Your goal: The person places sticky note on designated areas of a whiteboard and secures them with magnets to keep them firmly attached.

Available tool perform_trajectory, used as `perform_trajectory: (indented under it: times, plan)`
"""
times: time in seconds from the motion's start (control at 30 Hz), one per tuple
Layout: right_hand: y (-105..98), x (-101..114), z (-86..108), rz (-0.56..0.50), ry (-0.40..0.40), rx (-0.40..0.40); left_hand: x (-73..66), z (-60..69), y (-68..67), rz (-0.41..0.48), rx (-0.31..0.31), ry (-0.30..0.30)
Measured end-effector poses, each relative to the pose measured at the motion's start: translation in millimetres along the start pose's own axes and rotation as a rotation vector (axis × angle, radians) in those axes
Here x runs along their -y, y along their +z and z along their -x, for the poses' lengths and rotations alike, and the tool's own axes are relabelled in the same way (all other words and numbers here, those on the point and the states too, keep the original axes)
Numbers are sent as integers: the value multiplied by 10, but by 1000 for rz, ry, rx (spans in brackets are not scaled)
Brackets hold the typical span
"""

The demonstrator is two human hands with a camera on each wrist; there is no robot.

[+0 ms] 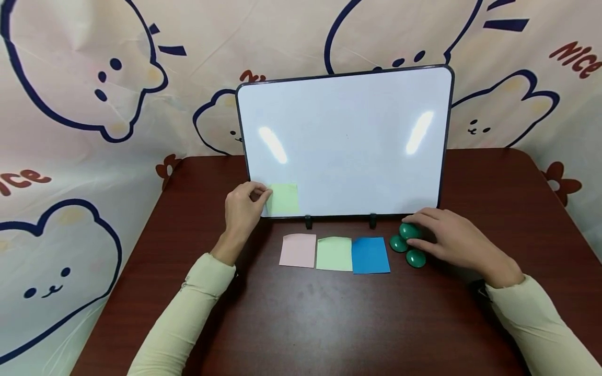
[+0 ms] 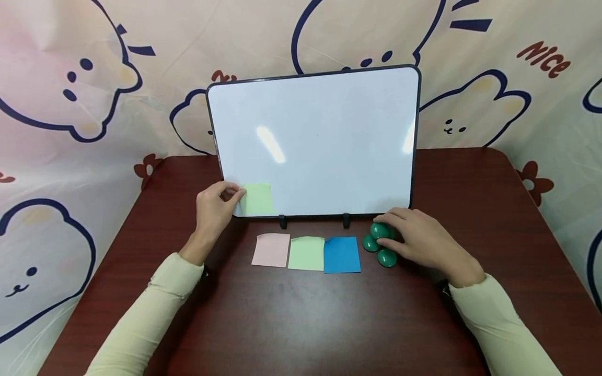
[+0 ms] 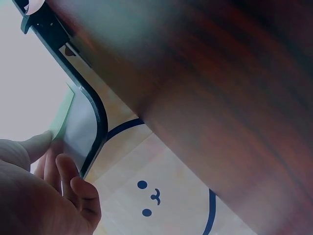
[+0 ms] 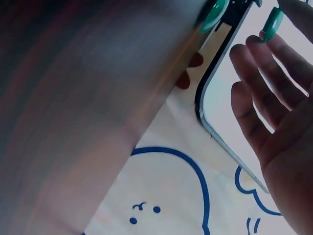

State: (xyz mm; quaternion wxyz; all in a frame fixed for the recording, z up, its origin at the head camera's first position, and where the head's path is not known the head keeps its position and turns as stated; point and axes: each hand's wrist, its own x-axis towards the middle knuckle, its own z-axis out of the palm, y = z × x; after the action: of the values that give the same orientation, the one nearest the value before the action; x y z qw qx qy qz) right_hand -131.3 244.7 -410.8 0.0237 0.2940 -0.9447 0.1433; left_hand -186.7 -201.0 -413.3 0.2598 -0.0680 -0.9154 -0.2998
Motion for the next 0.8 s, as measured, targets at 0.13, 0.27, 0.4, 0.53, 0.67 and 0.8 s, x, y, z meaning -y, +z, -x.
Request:
perform_trajectory:
  times: [0.13, 0.27, 0.4, 0.53, 0.67, 0.8]
  plan:
    - [2, 65, -51, 21, -10, 0, 1, -3, 4, 0, 4, -8]
    - [10, 110, -88, 35, -27, -9, -2, -6, 2, 15, 1, -7]
    - [10, 137, -118, 43, -36, -17, -4, -9, 2, 40, -1, -4]
    - [6, 174, -151, 43, -41, -19, -1, -8, 6, 50, 1, -11]
    - [8, 226, -188, 45, -41, -15, -3, -2, 7, 48, 2, -18]
    - [1, 286, -235, 51, -52, -16, -5, 6, -1, 47, -2, -23]
